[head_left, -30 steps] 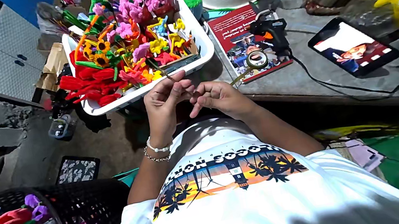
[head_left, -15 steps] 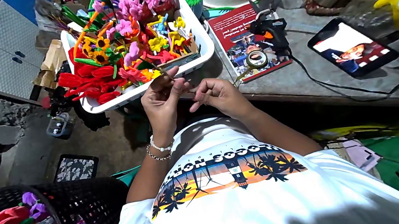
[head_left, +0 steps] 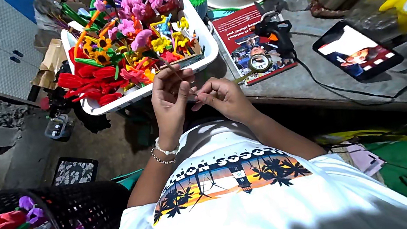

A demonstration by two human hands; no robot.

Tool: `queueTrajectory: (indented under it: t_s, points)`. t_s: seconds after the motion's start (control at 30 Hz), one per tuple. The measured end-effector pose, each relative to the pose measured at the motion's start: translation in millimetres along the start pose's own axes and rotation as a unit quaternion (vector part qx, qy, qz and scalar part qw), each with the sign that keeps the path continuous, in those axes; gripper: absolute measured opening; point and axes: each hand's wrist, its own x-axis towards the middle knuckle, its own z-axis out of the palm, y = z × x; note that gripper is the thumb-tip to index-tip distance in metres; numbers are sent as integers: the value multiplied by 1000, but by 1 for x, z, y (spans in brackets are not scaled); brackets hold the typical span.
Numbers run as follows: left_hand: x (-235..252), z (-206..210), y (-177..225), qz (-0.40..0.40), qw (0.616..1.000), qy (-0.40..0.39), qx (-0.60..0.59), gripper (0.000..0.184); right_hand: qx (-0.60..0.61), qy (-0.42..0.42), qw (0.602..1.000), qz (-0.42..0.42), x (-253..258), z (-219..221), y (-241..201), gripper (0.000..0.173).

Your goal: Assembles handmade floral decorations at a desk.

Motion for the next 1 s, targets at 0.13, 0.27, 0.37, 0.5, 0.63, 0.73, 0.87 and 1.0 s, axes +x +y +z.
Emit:
queueTrajectory:
  t_s: [0.13, 0.27, 0.37, 0.5, 0.63, 0.73, 0.87, 1.0]
  points:
    - [-4, -1, -4, 39, 998, 35, 48, 35, -25, 13, 999, -30, 0, -1, -1, 10]
    - [-3, -8, 5, 28, 998, 33, 35, 32, 116, -20, 993, 31, 1, -6, 0, 8]
    - [-1, -9, 12, 9, 999, 22, 25, 33, 214, -53, 972, 84, 0, -5, -2, 8]
    - [2, -11, 14, -23, 999, 8, -25, 29, 301, -93, 943, 106, 2, -8, -4, 12]
    - [3, -8, 8, -16, 1000, -11, -15, 39, 216, -32, 972, 86, 0, -4, -4, 7]
    - [1, 0, -4, 34, 999, 1, 40, 36, 109, 17, 994, 27, 1, -4, -5, 8]
    - [-2, 17, -12, 21, 998, 65, 9, 22, -4, 89, 996, -22, 3, 0, -6, 10]
    - [-3, 14, -13, 52, 996, 64, 29, 15, -51, 81, 994, -46, 0, 3, -3, 9]
